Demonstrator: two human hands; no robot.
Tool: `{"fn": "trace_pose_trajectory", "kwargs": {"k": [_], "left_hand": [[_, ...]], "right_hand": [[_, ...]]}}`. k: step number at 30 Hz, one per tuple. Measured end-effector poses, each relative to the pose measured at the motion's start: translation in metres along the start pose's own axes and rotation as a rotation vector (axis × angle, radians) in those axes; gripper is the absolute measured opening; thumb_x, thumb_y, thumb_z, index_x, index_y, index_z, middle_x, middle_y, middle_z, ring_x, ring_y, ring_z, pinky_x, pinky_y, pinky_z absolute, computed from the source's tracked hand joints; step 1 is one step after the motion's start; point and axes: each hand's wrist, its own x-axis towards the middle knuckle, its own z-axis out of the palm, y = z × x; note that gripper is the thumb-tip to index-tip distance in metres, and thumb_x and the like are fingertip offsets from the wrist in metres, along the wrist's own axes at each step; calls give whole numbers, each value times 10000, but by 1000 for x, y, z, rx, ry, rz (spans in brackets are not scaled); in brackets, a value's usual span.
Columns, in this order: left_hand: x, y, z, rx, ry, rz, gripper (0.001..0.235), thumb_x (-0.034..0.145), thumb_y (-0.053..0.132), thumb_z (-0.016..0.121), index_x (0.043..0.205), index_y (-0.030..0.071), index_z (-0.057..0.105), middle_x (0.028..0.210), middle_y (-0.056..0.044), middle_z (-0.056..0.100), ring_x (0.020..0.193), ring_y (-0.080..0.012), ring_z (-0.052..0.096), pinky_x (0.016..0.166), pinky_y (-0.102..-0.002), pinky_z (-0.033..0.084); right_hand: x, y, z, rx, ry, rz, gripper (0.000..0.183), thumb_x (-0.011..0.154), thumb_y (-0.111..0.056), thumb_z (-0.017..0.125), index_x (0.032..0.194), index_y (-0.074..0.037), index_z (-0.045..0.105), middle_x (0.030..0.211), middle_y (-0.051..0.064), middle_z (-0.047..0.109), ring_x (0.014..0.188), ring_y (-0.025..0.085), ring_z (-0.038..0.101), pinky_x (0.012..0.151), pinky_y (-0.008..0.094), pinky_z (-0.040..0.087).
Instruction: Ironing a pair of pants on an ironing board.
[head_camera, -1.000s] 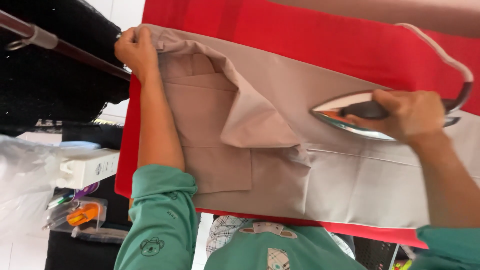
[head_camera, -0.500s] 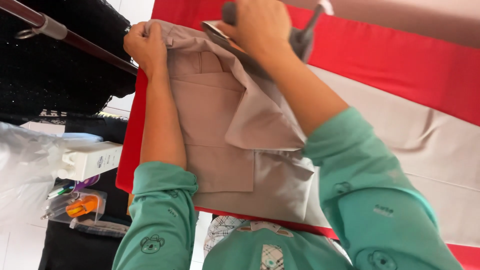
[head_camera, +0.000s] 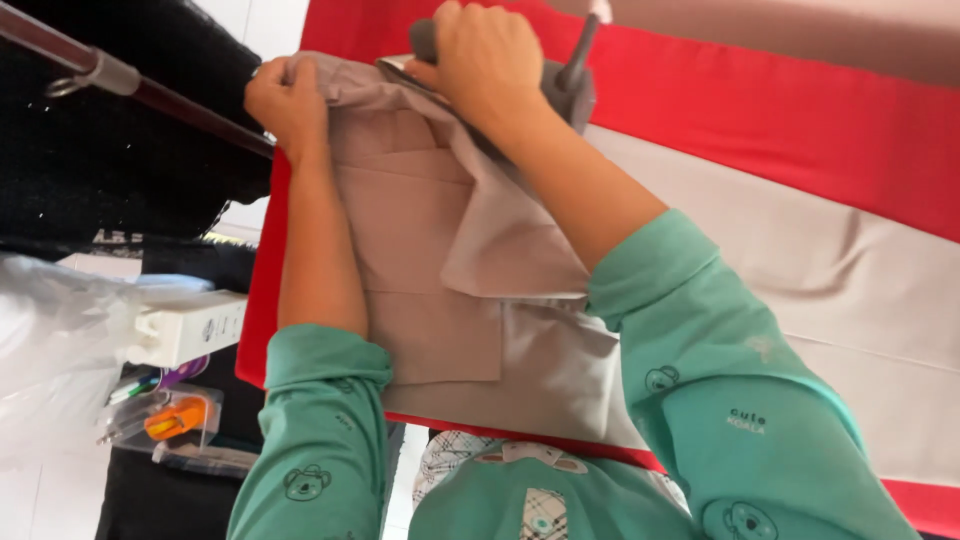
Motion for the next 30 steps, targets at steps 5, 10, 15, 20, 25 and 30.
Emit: {"fn": "trace_pose_trajectory", "kwargs": {"k": [5, 10, 15, 20, 25, 30], "left_hand": [[7, 2, 0, -70, -34, 77, 182, 793, 129, 737, 761, -50, 723, 609, -110, 674, 539, -147, 600, 535, -341, 487], [9, -8, 0, -53, -74, 9, 157, 862, 86, 682, 816, -61, 705, 642, -122, 625, 605, -177, 548, 595, -349, 475], [-9, 59, -25, 34, -97, 295, 244, 991, 112, 665, 1178, -35, 608, 1087, -211, 672, 979, -320, 638, 884, -414, 520], [-56, 181, -80, 18, -313, 528, 394, 1088, 123, 636, 1430, 1, 483, 1359, -275, 575, 1296, -423, 551, 1160, -498, 448], [-112, 262, -117, 113, -804, -66, 601, 1031, 262, 715, 1541, 58, 470, 882, -233, 672, 772, -364, 626, 726, -455, 485], [-129, 262, -107, -206, -819, 28, 743, 935, 97, 743, 1570, 27, 363, 1049, -186, 701, 890, -230, 680, 753, -370, 543]], "right_hand": [[-46, 34, -32, 0, 8, -66, 598, 832, -662, 747, 889, -73, 663, 773, 135, 726, 742, 334, 721, 607, 457, 551], [-129, 100, -100, -64, -247, 146, 616, 901, -693, 698, 995, -85, 686, 809, 176, 715, 765, 386, 709, 639, 508, 548], [-202, 156, -149, -187, -289, 223, 639, 889, -725, 697, 984, -92, 700, 788, 176, 712, 768, 388, 706, 645, 509, 548], [-255, 135, -162, -92, -354, 246, 592, 857, -708, 677, 963, -127, 723, 819, 155, 728, 770, 385, 709, 655, 515, 548], [-280, 86, -160, -93, -351, 358, 684, 867, -753, 628, 1025, -88, 668, 785, 172, 722, 763, 370, 729, 685, 490, 576], [-293, 130, -169, -91, -373, 416, 667, 886, -761, 609, 1090, -129, 673, 876, 172, 737, 833, 368, 731, 705, 495, 573]]}}
